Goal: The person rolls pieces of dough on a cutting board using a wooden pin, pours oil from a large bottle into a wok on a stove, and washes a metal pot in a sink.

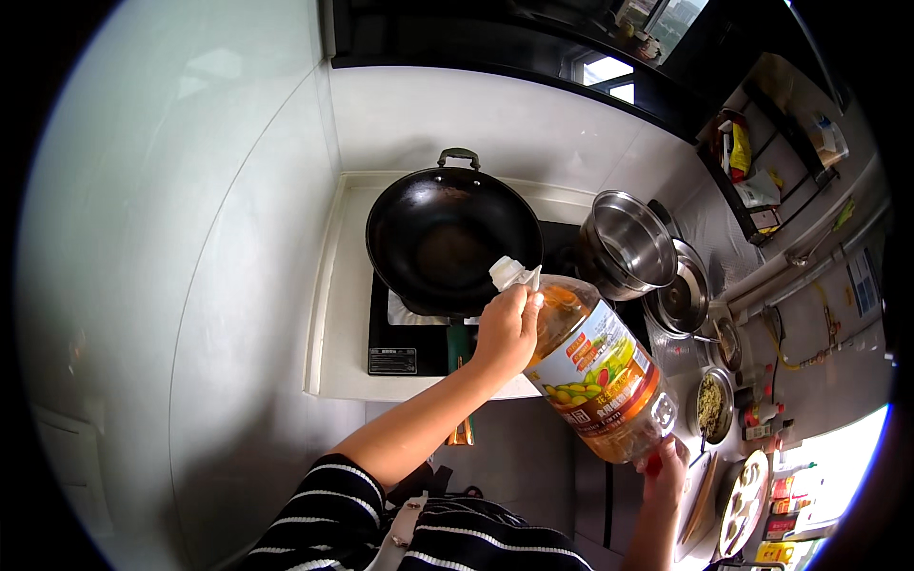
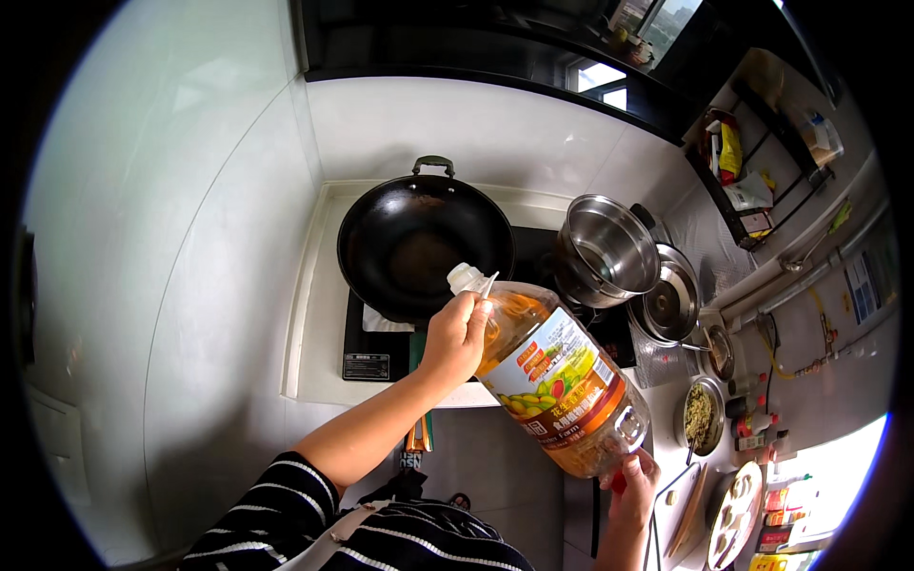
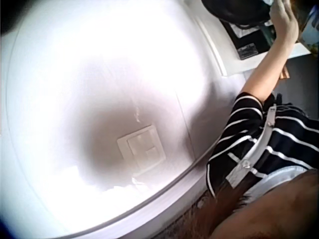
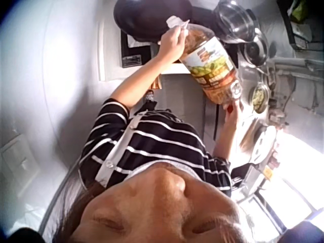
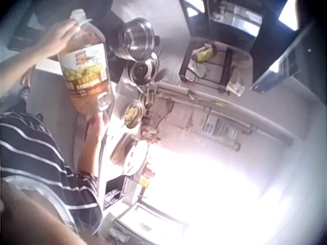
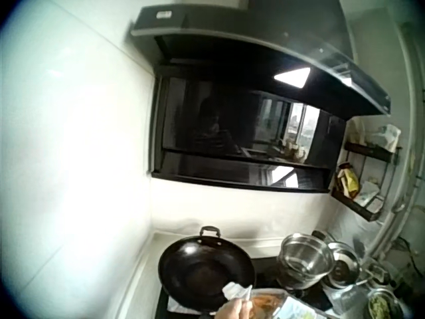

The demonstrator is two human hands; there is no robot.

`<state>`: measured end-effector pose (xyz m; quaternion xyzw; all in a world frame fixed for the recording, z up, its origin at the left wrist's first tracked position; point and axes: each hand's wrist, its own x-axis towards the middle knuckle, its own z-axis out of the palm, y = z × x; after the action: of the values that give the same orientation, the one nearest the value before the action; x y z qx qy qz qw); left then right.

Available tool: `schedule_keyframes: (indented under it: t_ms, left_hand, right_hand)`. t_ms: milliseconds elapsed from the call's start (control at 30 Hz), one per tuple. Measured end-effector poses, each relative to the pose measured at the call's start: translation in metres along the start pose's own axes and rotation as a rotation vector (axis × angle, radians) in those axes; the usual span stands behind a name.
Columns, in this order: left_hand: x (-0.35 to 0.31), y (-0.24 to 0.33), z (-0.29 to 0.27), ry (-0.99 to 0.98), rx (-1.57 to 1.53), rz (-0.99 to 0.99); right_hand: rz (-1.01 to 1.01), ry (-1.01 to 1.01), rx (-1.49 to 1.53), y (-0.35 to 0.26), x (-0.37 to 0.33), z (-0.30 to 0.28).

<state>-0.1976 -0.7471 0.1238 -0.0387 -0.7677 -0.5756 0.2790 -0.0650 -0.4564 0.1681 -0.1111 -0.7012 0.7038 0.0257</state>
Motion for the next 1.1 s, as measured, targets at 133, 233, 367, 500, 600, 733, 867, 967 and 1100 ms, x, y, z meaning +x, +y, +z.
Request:
schedule_keyframes:
  t_ms: [133,233,367,500,600,733,867,967,1100]
  left_hand:
    - [0.0,0.001,0.003,-0.017,-0.006,-0.049]
    - [-0.002,-0.004,0.006,0.002,-0.012,-0.033]
    - [-0.002,-0.006,0.007,-0.004,-0.02,-0.064]
    - [-0.002,-0.004,0.006,-0.024,-0.021,-0.101]
    - [-0.003,-0.006,0.006,-0.019,-0.011,-0.101]
    - [-0.004,-0.005,0.008,0.006,-0.037,-0.091]
    - [-0.005,-0.006,0.009,-0.026,-0.042,-0.125]
    - [-0.005,-0.005,0.009,-0.033,-0.028,-0.121]
    - [-0.005,0.001,0.009,-0.029,-0.074,-0.147]
  right_hand:
    - [-0.018,-0.003,-0.044,-0.009,0.002,-0.004]
    - [-0.037,0.027,-0.05,-0.011,0.003,-0.004]
    - [-0.023,0.019,-0.058,-0.01,0.005,-0.015]
    - [-0.028,0.048,-0.079,-0.012,0.006,-0.018]
    - [-0.021,0.045,-0.09,-0.019,0.004,-0.016]
    - [-0.022,0.041,-0.097,-0.022,0.004,-0.016]
    - [-0.041,0.071,-0.101,-0.026,0.003,-0.012]
    - [-0.04,0.063,-0.098,-0.028,0.002,-0.013]
    - [-0.054,0.072,-0.097,-0.03,0.001,-0.014]
